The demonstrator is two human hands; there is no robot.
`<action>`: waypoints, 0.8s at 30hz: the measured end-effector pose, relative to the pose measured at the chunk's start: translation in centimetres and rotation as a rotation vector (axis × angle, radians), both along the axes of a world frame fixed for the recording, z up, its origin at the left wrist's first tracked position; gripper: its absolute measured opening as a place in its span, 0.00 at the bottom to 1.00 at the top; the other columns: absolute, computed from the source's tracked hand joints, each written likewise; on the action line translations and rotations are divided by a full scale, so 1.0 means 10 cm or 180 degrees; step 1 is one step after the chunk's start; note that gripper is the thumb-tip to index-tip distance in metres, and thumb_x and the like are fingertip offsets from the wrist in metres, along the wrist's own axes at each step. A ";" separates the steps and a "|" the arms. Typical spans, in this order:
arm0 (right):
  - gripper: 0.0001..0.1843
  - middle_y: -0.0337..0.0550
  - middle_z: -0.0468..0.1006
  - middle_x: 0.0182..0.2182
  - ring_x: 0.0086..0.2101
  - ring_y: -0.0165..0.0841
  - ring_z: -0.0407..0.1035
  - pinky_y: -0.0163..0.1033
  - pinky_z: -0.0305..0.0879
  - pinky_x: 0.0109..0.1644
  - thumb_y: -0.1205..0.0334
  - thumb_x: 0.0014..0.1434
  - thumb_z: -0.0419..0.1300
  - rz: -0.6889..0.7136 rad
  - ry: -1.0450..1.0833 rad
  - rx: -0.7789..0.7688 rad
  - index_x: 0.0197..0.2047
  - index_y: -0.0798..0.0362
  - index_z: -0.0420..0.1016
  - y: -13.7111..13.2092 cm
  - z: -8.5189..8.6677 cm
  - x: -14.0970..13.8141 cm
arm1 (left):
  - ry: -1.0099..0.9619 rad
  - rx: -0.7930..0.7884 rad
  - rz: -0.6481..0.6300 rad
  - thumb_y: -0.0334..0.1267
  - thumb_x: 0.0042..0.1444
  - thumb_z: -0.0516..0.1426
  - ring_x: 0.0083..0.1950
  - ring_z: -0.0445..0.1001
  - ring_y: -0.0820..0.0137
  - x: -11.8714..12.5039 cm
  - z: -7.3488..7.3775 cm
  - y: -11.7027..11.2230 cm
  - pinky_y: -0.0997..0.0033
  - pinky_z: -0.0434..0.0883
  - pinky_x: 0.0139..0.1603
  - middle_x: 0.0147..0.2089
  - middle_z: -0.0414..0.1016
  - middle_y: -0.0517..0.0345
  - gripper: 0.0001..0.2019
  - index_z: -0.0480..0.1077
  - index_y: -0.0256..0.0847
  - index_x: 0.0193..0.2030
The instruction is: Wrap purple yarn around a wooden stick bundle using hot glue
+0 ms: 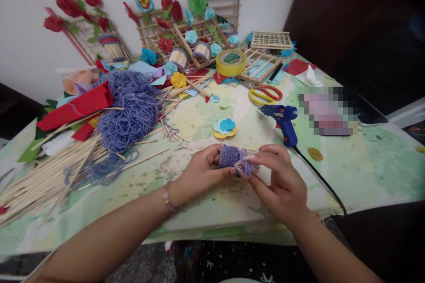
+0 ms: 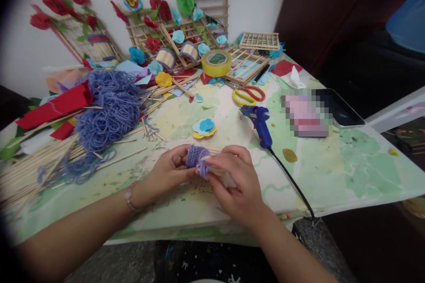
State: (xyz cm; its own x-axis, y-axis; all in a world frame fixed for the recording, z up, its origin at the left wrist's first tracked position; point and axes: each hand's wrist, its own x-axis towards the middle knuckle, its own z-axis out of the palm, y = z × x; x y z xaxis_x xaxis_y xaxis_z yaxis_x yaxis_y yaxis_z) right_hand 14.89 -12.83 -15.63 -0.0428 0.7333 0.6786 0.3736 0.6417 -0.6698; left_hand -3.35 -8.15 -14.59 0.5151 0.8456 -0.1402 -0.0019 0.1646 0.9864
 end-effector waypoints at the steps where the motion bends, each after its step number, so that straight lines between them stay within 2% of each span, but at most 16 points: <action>1: 0.22 0.39 0.80 0.36 0.40 0.36 0.70 0.46 0.65 0.48 0.76 0.54 0.63 -0.0061 -0.0241 0.0167 0.48 0.44 0.72 -0.02 -0.01 0.00 | -0.0053 -0.0015 0.0088 0.39 0.46 0.68 0.37 0.74 0.72 0.00 0.01 0.01 0.73 0.70 0.40 0.37 0.77 0.57 0.18 0.70 0.37 0.42; 5: 0.18 0.37 0.82 0.34 0.34 0.32 0.71 0.44 0.65 0.45 0.78 0.55 0.60 -0.0189 -0.0546 0.0362 0.44 0.47 0.71 -0.05 0.00 0.01 | -0.0124 -0.0021 0.0362 0.40 0.46 0.68 0.41 0.76 0.69 0.01 0.01 0.03 0.69 0.72 0.44 0.42 0.79 0.53 0.20 0.70 0.37 0.45; 9: 0.19 0.37 0.80 0.33 0.34 0.32 0.71 0.43 0.67 0.44 0.79 0.56 0.60 -0.0134 -0.0207 0.0241 0.45 0.46 0.72 -0.05 0.00 -0.02 | -0.0027 0.0187 0.0418 0.41 0.47 0.67 0.45 0.77 0.66 0.01 0.00 0.04 0.67 0.73 0.47 0.46 0.79 0.49 0.21 0.70 0.37 0.46; 13: 0.20 0.40 0.79 0.36 0.38 0.32 0.73 0.41 0.70 0.43 0.80 0.56 0.59 0.0134 0.0152 -0.0035 0.46 0.47 0.72 -0.08 -0.02 -0.08 | 0.0236 0.0696 0.0551 0.42 0.50 0.65 0.45 0.77 0.66 -0.01 0.00 0.02 0.68 0.73 0.47 0.47 0.79 0.49 0.20 0.70 0.37 0.48; 19: 0.20 0.41 0.79 0.38 0.41 0.32 0.73 0.39 0.71 0.47 0.78 0.56 0.60 0.0486 0.0409 -0.0349 0.47 0.46 0.72 -0.20 -0.06 -0.14 | 0.0705 0.1549 0.0875 0.41 0.53 0.64 0.41 0.77 0.69 -0.08 -0.06 0.01 0.72 0.72 0.45 0.41 0.80 0.54 0.15 0.73 0.39 0.47; 24: 0.18 0.38 0.78 0.36 0.37 0.30 0.75 0.35 0.73 0.44 0.72 0.55 0.64 0.0504 0.1193 -0.1095 0.47 0.43 0.72 -0.29 -0.13 -0.22 | 0.0582 0.1442 0.0934 0.41 0.52 0.65 0.41 0.77 0.69 -0.09 -0.11 0.01 0.71 0.73 0.46 0.42 0.80 0.55 0.17 0.73 0.40 0.47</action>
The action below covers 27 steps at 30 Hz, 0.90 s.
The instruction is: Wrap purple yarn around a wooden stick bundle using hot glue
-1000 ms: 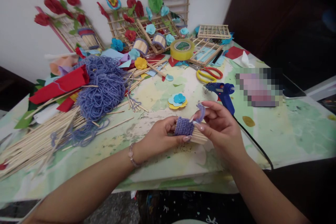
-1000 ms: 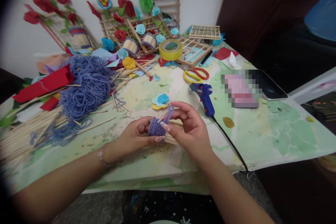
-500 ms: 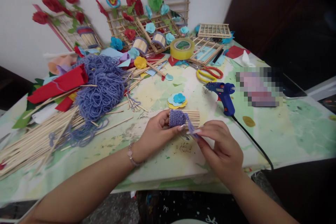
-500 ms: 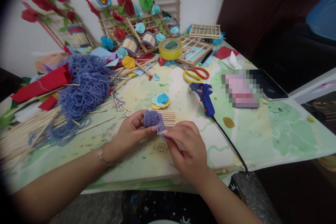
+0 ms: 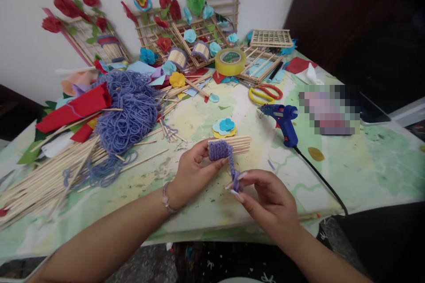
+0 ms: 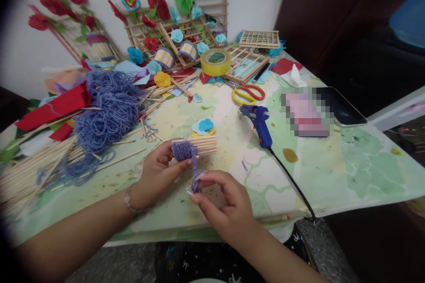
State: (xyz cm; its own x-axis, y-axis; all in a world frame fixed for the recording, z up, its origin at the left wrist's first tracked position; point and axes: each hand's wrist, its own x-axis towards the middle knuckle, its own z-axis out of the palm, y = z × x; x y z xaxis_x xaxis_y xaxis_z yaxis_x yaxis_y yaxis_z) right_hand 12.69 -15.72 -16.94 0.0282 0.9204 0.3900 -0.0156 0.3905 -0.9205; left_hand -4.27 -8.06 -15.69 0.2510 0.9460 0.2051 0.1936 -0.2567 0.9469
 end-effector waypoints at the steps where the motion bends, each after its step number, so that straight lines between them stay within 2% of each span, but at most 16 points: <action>1: 0.18 0.37 0.77 0.35 0.36 0.29 0.75 0.34 0.73 0.42 0.70 0.55 0.65 -0.0040 0.0195 -0.0184 0.46 0.42 0.73 0.00 -0.01 -0.02 | -0.0058 -0.0079 -0.0009 0.41 0.51 0.65 0.42 0.78 0.68 0.01 0.01 0.00 0.71 0.73 0.46 0.42 0.80 0.55 0.17 0.73 0.40 0.47; 6: 0.14 0.35 0.76 0.29 0.30 0.26 0.73 0.30 0.72 0.35 0.67 0.50 0.69 -0.0260 0.0832 -0.0815 0.40 0.46 0.74 0.08 0.02 -0.05 | -0.0672 -0.0861 -0.0229 0.40 0.47 0.67 0.40 0.78 0.69 0.07 0.11 -0.02 0.72 0.74 0.43 0.41 0.81 0.55 0.16 0.74 0.39 0.43; 10: 0.14 0.36 0.74 0.26 0.28 0.27 0.71 0.31 0.72 0.32 0.63 0.48 0.71 -0.0261 0.1035 -0.1041 0.37 0.50 0.73 0.17 0.02 -0.04 | -0.1101 -0.1370 -0.0276 0.41 0.48 0.67 0.39 0.77 0.70 0.10 0.13 0.03 0.72 0.73 0.44 0.40 0.80 0.54 0.16 0.75 0.37 0.42; 14: 0.12 0.38 0.75 0.29 0.31 0.29 0.72 0.33 0.73 0.36 0.61 0.51 0.70 -0.0193 0.0829 -0.0849 0.38 0.50 0.73 0.15 -0.03 -0.04 | -0.1146 -0.1446 -0.0221 0.44 0.48 0.67 0.38 0.75 0.70 0.10 0.10 0.07 0.71 0.72 0.44 0.35 0.79 0.56 0.14 0.75 0.37 0.38; 17: 0.08 0.44 0.78 0.36 0.39 0.33 0.75 0.40 0.74 0.45 0.59 0.60 0.62 0.0013 0.0629 -0.0491 0.42 0.48 0.74 0.09 -0.01 -0.02 | -0.1105 -0.1463 -0.0233 0.45 0.49 0.66 0.38 0.75 0.70 0.10 0.11 0.07 0.71 0.71 0.44 0.35 0.78 0.57 0.14 0.75 0.38 0.39; 21: 0.10 0.46 0.77 0.44 0.47 0.37 0.73 0.47 0.70 0.54 0.59 0.65 0.55 0.0302 0.0603 -0.0025 0.48 0.47 0.73 0.16 0.21 0.05 | -0.0983 -0.1363 -0.0253 0.46 0.49 0.66 0.41 0.74 0.70 0.11 0.11 0.07 0.71 0.70 0.46 0.40 0.78 0.56 0.16 0.73 0.39 0.41; 24: 0.09 0.43 0.77 0.45 0.48 0.36 0.73 0.47 0.70 0.56 0.58 0.65 0.57 0.0433 0.0690 0.0100 0.48 0.46 0.72 0.39 0.47 0.10 | -0.0959 -0.1257 -0.0293 0.47 0.50 0.65 0.42 0.73 0.69 0.10 0.09 0.09 0.70 0.69 0.47 0.41 0.78 0.55 0.17 0.74 0.39 0.42; 27: 0.11 0.41 0.78 0.46 0.50 0.37 0.73 0.48 0.69 0.58 0.53 0.62 0.60 0.0585 0.0618 0.0036 0.47 0.45 0.71 0.67 0.65 0.14 | -0.1124 -0.1505 -0.0385 0.48 0.53 0.63 0.38 0.72 0.71 0.09 0.06 0.12 0.73 0.68 0.41 0.36 0.77 0.57 0.16 0.75 0.38 0.42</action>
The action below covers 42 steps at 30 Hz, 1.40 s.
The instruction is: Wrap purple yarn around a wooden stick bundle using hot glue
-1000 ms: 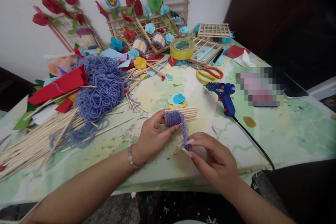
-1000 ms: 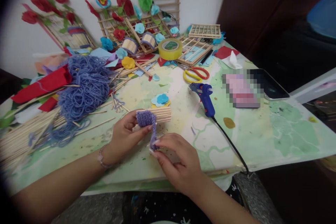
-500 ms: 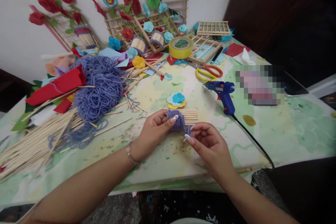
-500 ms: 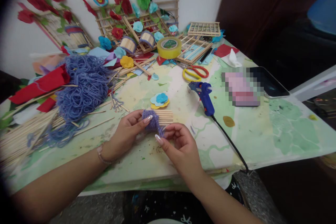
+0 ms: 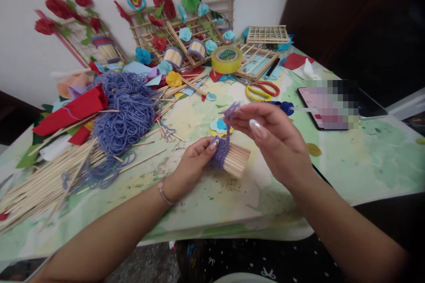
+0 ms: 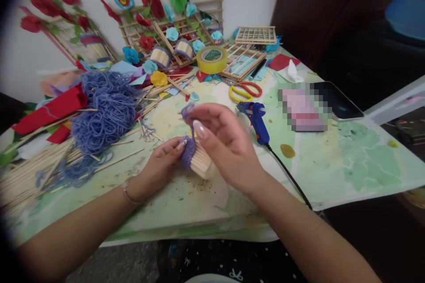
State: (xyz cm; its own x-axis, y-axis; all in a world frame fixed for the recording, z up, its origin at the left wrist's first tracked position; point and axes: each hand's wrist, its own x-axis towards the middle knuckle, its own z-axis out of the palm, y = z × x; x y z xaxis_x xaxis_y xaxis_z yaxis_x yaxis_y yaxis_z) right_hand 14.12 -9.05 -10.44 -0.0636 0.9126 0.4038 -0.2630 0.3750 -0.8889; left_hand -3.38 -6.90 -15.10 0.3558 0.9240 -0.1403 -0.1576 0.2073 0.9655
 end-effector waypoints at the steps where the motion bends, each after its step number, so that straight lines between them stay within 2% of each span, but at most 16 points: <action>1: 0.12 0.41 0.78 0.47 0.51 0.37 0.73 0.49 0.69 0.58 0.51 0.61 0.61 0.0042 -0.0066 -0.0056 0.46 0.45 0.71 0.08 0.02 0.01 | -0.0097 -0.0156 -0.0050 0.47 0.53 0.63 0.36 0.71 0.72 0.00 0.00 0.01 0.73 0.68 0.40 0.35 0.76 0.58 0.16 0.75 0.37 0.41; 5: 0.13 0.41 0.79 0.46 0.50 0.37 0.73 0.50 0.70 0.58 0.51 0.60 0.62 0.0070 -0.0186 -0.0339 0.44 0.47 0.71 0.23 -0.04 0.00 | -0.0409 -0.0600 -0.0301 0.48 0.49 0.65 0.35 0.71 0.72 -0.01 0.00 0.01 0.73 0.68 0.38 0.35 0.76 0.56 0.17 0.75 0.36 0.39; 10: 0.10 0.41 0.79 0.47 0.50 0.35 0.73 0.48 0.69 0.59 0.56 0.60 0.62 -0.0022 -0.0221 -0.0374 0.45 0.48 0.72 0.23 -0.20 0.00 | -0.0488 -0.0515 -0.0785 0.39 0.43 0.70 0.39 0.73 0.71 -0.01 0.00 0.00 0.72 0.69 0.43 0.40 0.77 0.55 0.22 0.73 0.37 0.45; 15: 0.11 0.41 0.76 0.52 0.51 0.34 0.73 0.45 0.71 0.57 0.60 0.61 0.60 -0.0243 -0.0415 -0.0279 0.48 0.46 0.71 0.24 -0.25 0.04 | -0.0648 -0.0730 -0.0662 0.40 0.45 0.69 0.40 0.74 0.69 0.00 0.02 0.02 0.71 0.69 0.44 0.40 0.77 0.52 0.20 0.73 0.35 0.45; 20: 0.10 0.40 0.77 0.50 0.44 0.33 0.76 0.42 0.75 0.48 0.64 0.59 0.60 -0.0586 -0.0371 -0.0284 0.46 0.46 0.72 0.23 -0.25 0.07 | -0.0783 -0.0914 -0.0596 0.39 0.48 0.67 0.38 0.74 0.71 -0.01 0.00 0.05 0.72 0.69 0.43 0.40 0.78 0.52 0.18 0.74 0.34 0.45; 24: 0.10 0.40 0.78 0.48 0.41 0.31 0.76 0.39 0.75 0.46 0.65 0.59 0.60 -0.0735 -0.0396 -0.0191 0.44 0.47 0.73 0.22 -0.25 0.08 | -0.0857 -0.0940 -0.0637 0.38 0.48 0.67 0.39 0.74 0.71 -0.01 -0.01 0.07 0.73 0.70 0.43 0.41 0.78 0.52 0.18 0.74 0.35 0.45; 32: 0.09 0.42 0.76 0.45 0.41 0.33 0.74 0.42 0.74 0.47 0.63 0.59 0.60 -0.1076 -0.0641 0.0022 0.44 0.46 0.73 0.21 -0.26 0.11 | -0.0840 -0.1009 -0.0619 0.41 0.46 0.68 0.39 0.74 0.70 -0.03 -0.03 0.08 0.74 0.70 0.43 0.41 0.79 0.52 0.19 0.76 0.36 0.45; 37: 0.09 0.45 0.71 0.49 0.43 0.35 0.73 0.43 0.73 0.45 0.61 0.59 0.60 -0.1300 -0.0815 0.0352 0.45 0.46 0.73 0.20 -0.27 0.12 | -0.0886 -0.0875 -0.0724 0.43 0.43 0.70 0.45 0.74 0.67 -0.03 -0.03 0.08 0.71 0.69 0.48 0.45 0.79 0.50 0.24 0.75 0.36 0.47; 40: 0.09 0.46 0.69 0.50 0.44 0.36 0.72 0.43 0.73 0.44 0.62 0.59 0.61 -0.1467 -0.0855 0.0497 0.44 0.46 0.74 0.20 -0.27 0.14 | -0.0912 -0.0803 -0.0807 0.39 0.41 0.71 0.46 0.75 0.67 -0.02 -0.02 0.07 0.71 0.69 0.48 0.47 0.78 0.49 0.27 0.74 0.36 0.49; 42: 0.09 0.47 0.69 0.50 0.45 0.37 0.71 0.43 0.73 0.44 0.62 0.58 0.61 -0.1577 -0.0845 0.0546 0.43 0.47 0.74 0.20 -0.27 0.15 | -0.0901 -0.0775 -0.0817 0.36 0.43 0.70 0.46 0.75 0.67 -0.02 -0.02 0.06 0.71 0.69 0.49 0.48 0.78 0.49 0.27 0.73 0.37 0.52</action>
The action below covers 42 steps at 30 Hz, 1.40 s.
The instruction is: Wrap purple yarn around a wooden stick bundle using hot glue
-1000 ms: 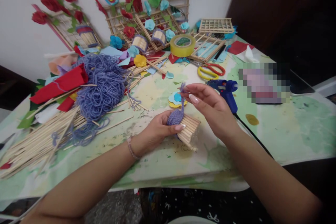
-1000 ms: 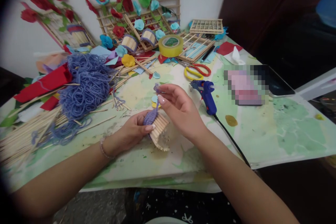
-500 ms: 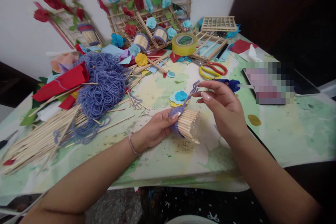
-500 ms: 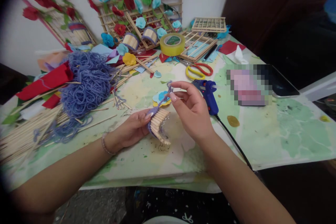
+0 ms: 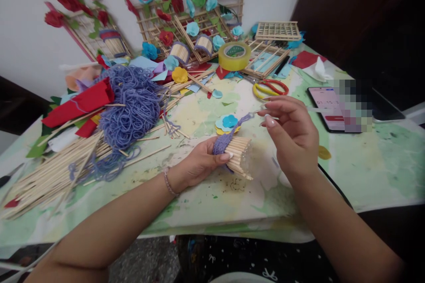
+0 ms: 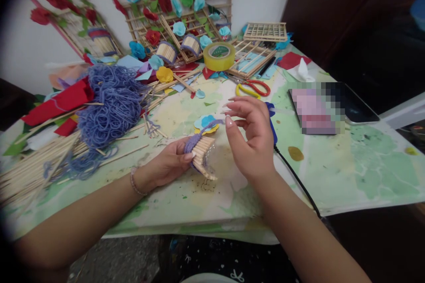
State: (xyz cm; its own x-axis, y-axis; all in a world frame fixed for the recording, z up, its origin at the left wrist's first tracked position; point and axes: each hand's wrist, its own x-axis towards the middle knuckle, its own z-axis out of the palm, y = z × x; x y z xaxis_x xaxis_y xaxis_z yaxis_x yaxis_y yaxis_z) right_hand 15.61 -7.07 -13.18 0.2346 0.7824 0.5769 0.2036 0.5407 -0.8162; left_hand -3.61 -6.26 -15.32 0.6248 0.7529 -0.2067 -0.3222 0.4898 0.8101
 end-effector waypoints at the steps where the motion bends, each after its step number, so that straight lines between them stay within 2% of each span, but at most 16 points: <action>1: 0.08 0.47 0.69 0.49 0.45 0.37 0.71 0.43 0.73 0.43 0.62 0.58 0.61 -0.0055 0.0008 0.0040 0.43 0.47 0.74 0.00 0.00 0.00 | 0.0003 0.0009 0.0001 0.35 0.45 0.69 0.47 0.75 0.67 0.00 0.00 0.00 0.71 0.69 0.50 0.49 0.78 0.49 0.26 0.72 0.37 0.53; 4: 0.07 0.46 0.69 0.48 0.46 0.39 0.71 0.44 0.72 0.43 0.62 0.58 0.61 -0.0188 0.0018 0.0127 0.42 0.47 0.74 -0.04 0.04 -0.01 | 0.0028 0.0026 0.0009 0.36 0.49 0.67 0.51 0.74 0.66 -0.01 0.00 0.00 0.69 0.68 0.53 0.53 0.76 0.49 0.24 0.72 0.38 0.54; 7: 0.06 0.47 0.69 0.48 0.47 0.40 0.70 0.46 0.71 0.46 0.63 0.59 0.60 -0.0231 -0.0036 0.0126 0.41 0.47 0.75 -0.12 0.07 -0.01 | 0.0056 0.0056 0.0049 0.38 0.49 0.67 0.52 0.75 0.64 -0.01 0.00 0.00 0.68 0.69 0.53 0.53 0.76 0.50 0.23 0.73 0.40 0.53; 11: 0.10 0.48 0.69 0.48 0.50 0.40 0.67 0.46 0.70 0.47 0.65 0.59 0.59 -0.0040 -0.0332 -0.0117 0.45 0.47 0.72 -0.31 0.01 -0.03 | 0.0016 0.0018 0.0088 0.39 0.48 0.68 0.50 0.75 0.64 0.00 0.00 0.02 0.69 0.71 0.51 0.51 0.78 0.49 0.22 0.74 0.38 0.51; 16: 0.28 0.49 0.63 0.55 0.52 0.40 0.64 0.48 0.69 0.50 0.62 0.58 0.62 0.0302 -0.0697 -0.0824 0.59 0.45 0.59 -0.55 -0.21 -0.17 | -0.0206 0.0186 0.0068 0.40 0.49 0.67 0.47 0.76 0.66 0.03 0.00 0.02 0.71 0.70 0.50 0.49 0.79 0.49 0.22 0.74 0.37 0.51; 20: 0.36 0.52 0.60 0.59 0.58 0.40 0.60 0.50 0.67 0.57 0.60 0.60 0.61 0.0293 -0.0589 -0.0987 0.66 0.47 0.47 -0.62 -0.34 -0.36 | -0.0264 0.0271 0.0144 0.41 0.50 0.67 0.50 0.75 0.64 0.05 -0.02 -0.01 0.68 0.68 0.54 0.50 0.78 0.47 0.24 0.72 0.36 0.54; 22: 0.37 0.53 0.59 0.61 0.59 0.40 0.59 0.50 0.64 0.60 0.60 0.61 0.59 0.0288 -0.0517 -0.1069 0.67 0.48 0.44 -0.60 -0.37 -0.43 | -0.0234 0.0301 0.0258 0.41 0.50 0.67 0.52 0.75 0.63 0.06 -0.02 -0.03 0.67 0.68 0.56 0.52 0.77 0.46 0.25 0.71 0.36 0.55; 26: 0.35 0.54 0.62 0.59 0.58 0.40 0.61 0.50 0.63 0.61 0.58 0.61 0.59 0.0084 -0.0563 -0.1122 0.66 0.50 0.47 -0.54 -0.38 -0.48 | -0.0196 0.0371 0.0490 0.41 0.50 0.67 0.52 0.75 0.63 0.07 -0.01 -0.05 0.68 0.67 0.56 0.51 0.77 0.47 0.25 0.70 0.36 0.54; 30: 0.38 0.54 0.64 0.58 0.57 0.42 0.63 0.52 0.63 0.61 0.60 0.57 0.64 -0.0070 -0.0624 -0.1107 0.65 0.49 0.49 -0.51 -0.38 -0.48 | -0.0207 0.0380 0.0513 0.41 0.49 0.67 0.50 0.76 0.64 0.08 0.02 -0.07 0.70 0.68 0.54 0.49 0.79 0.49 0.24 0.71 0.37 0.53; 37: 0.37 0.52 0.65 0.57 0.57 0.42 0.63 0.52 0.63 0.61 0.60 0.55 0.66 -0.0109 -0.0635 -0.1042 0.63 0.48 0.52 -0.51 -0.39 -0.50 | -0.0256 0.0234 0.0541 0.40 0.46 0.69 0.49 0.76 0.64 0.09 0.03 -0.08 0.69 0.69 0.54 0.49 0.78 0.49 0.26 0.72 0.36 0.53; 42: 0.43 0.49 0.64 0.56 0.56 0.41 0.63 0.50 0.65 0.60 0.56 0.52 0.69 0.0017 -0.0268 -0.1031 0.65 0.45 0.51 -0.53 -0.42 -0.49 | -0.0358 0.0073 0.0566 0.40 0.46 0.69 0.52 0.75 0.60 0.09 -0.03 -0.06 0.65 0.68 0.56 0.46 0.79 0.47 0.25 0.73 0.33 0.51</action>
State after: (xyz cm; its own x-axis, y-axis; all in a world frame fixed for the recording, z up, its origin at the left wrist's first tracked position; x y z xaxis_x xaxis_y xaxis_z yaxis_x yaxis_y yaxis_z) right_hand 10.68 -12.35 -17.38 0.1922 0.9294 0.3152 0.2756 0.2571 -0.9263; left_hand -2.70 -6.81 -15.58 0.5000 0.8570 -0.1249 -0.4908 0.3992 0.7745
